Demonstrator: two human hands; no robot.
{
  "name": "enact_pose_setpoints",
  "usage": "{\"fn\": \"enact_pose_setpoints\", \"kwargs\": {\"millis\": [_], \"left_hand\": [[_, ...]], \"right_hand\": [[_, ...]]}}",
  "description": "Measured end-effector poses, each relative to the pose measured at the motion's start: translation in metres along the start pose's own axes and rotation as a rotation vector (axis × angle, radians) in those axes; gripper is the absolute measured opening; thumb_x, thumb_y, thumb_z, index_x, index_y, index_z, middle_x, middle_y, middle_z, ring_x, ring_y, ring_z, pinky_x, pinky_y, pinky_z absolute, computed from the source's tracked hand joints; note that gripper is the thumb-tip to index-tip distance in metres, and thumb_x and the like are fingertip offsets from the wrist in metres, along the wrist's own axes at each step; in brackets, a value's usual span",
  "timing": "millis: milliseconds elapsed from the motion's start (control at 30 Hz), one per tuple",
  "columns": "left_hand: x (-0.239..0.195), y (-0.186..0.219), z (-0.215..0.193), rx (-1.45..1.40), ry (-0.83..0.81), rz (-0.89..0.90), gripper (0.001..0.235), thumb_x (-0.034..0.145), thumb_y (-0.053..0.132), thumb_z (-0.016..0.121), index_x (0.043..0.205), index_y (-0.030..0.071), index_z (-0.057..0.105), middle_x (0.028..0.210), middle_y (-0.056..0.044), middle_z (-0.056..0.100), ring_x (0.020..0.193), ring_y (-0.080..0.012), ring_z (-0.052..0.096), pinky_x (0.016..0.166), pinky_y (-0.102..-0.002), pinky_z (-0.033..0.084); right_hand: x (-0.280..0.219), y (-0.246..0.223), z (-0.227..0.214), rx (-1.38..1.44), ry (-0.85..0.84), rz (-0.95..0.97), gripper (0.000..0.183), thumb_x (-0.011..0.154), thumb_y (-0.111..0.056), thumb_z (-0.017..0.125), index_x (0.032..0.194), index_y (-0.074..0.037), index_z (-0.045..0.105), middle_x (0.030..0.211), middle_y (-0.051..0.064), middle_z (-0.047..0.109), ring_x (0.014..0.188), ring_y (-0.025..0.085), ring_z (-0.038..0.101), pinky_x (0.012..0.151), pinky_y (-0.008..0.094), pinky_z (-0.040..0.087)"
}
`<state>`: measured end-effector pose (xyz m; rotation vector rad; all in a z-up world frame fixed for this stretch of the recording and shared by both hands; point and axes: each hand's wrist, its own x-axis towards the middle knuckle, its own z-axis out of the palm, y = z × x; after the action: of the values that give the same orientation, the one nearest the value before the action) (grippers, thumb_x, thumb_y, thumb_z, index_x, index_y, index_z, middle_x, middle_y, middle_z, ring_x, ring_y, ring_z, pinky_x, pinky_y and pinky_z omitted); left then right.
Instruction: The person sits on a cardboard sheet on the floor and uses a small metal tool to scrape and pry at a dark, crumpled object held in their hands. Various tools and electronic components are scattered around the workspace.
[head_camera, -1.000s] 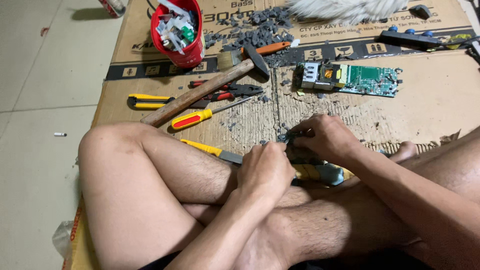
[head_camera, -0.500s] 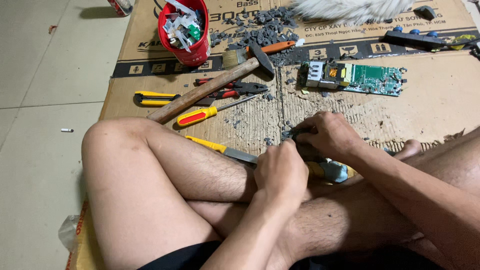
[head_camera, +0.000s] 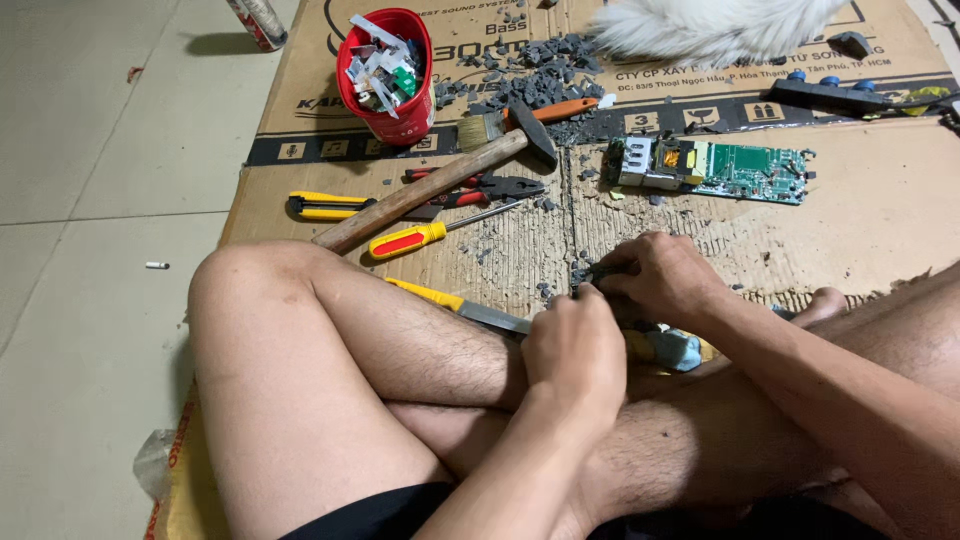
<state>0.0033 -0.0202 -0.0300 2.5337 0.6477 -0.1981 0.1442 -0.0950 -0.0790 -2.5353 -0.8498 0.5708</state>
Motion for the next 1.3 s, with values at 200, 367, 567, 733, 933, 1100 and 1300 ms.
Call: {"fn": "enact_pose_setpoints", "kwargs": {"millis": [200, 367, 567, 733, 933, 1100, 1300], "left_hand": [[0.010, -0.012, -0.006, -0.456, -0.036, -0.318, 0.040, 0.095, 0.026, 0.044, 0.125, 0.017, 0.069, 0.117, -0.013, 0.073, 0.112, -0.0341, 0.069, 0.088, -0.053, 0.059], [0.002, -0.011, -0.006, -0.137, -0.147, -0.121, 0.038, 0.095, 0.008, 0.045, 0.127, 0.001, 0.066, 0.108, -0.025, 0.071, 0.104, -0.0434, 0.070, 0.080, -0.059, 0.061], [0.015, -0.015, -0.031, -0.266, -0.164, -0.231, 0.044, 0.098, 0.024, 0.038, 0.126, 0.016, 0.071, 0.122, -0.018, 0.071, 0.119, -0.0406, 0.065, 0.097, -0.056, 0.056], [0.000, -0.009, -0.031, -0.288, -0.157, -0.157, 0.041, 0.100, 0.012, 0.042, 0.134, 0.007, 0.065, 0.118, -0.026, 0.071, 0.115, -0.0442, 0.066, 0.094, -0.056, 0.057], [0.007, -0.010, -0.035, -0.419, -0.133, -0.280, 0.042, 0.097, 0.021, 0.042, 0.129, 0.013, 0.069, 0.121, -0.020, 0.071, 0.118, -0.0405, 0.066, 0.095, -0.053, 0.057], [0.020, -0.019, -0.016, -0.496, -0.122, -0.305, 0.041, 0.096, 0.023, 0.043, 0.123, 0.020, 0.073, 0.119, -0.019, 0.072, 0.117, -0.0407, 0.066, 0.096, -0.051, 0.056], [0.018, -0.019, -0.019, -0.540, -0.165, -0.438, 0.045, 0.093, 0.029, 0.045, 0.129, 0.022, 0.070, 0.120, -0.015, 0.072, 0.118, -0.0349, 0.067, 0.096, -0.046, 0.056]], "right_hand": [[0.002, 0.003, 0.002, 0.041, 0.009, -0.003, 0.033, 0.081, -0.031, 0.081, 0.109, -0.014, 0.080, 0.104, 0.016, 0.077, 0.102, 0.039, 0.073, 0.087, 0.050, 0.060], [-0.008, -0.007, 0.000, 0.017, 0.014, 0.026, 0.029, 0.086, -0.030, 0.080, 0.112, -0.016, 0.081, 0.104, 0.016, 0.077, 0.103, 0.036, 0.074, 0.090, 0.047, 0.060], [0.004, 0.006, 0.011, -0.027, 0.048, 0.002, 0.030, 0.081, -0.033, 0.081, 0.108, -0.020, 0.081, 0.104, 0.015, 0.076, 0.105, 0.039, 0.072, 0.087, 0.051, 0.060], [0.003, 0.005, 0.008, -0.019, 0.027, -0.005, 0.030, 0.082, -0.031, 0.081, 0.109, -0.019, 0.081, 0.100, 0.014, 0.076, 0.101, 0.037, 0.073, 0.085, 0.049, 0.061], [0.005, 0.004, 0.006, -0.032, 0.016, -0.001, 0.033, 0.080, -0.031, 0.081, 0.109, -0.016, 0.080, 0.100, 0.016, 0.076, 0.100, 0.039, 0.074, 0.084, 0.050, 0.061], [0.005, 0.011, 0.012, -0.048, 0.051, 0.013, 0.037, 0.074, -0.034, 0.085, 0.106, -0.018, 0.081, 0.098, 0.015, 0.075, 0.099, 0.037, 0.074, 0.081, 0.048, 0.063], [-0.002, -0.003, 0.005, -0.001, 0.033, 0.013, 0.032, 0.080, -0.022, 0.083, 0.109, -0.010, 0.079, 0.103, 0.020, 0.072, 0.100, 0.040, 0.073, 0.083, 0.046, 0.063]]}}
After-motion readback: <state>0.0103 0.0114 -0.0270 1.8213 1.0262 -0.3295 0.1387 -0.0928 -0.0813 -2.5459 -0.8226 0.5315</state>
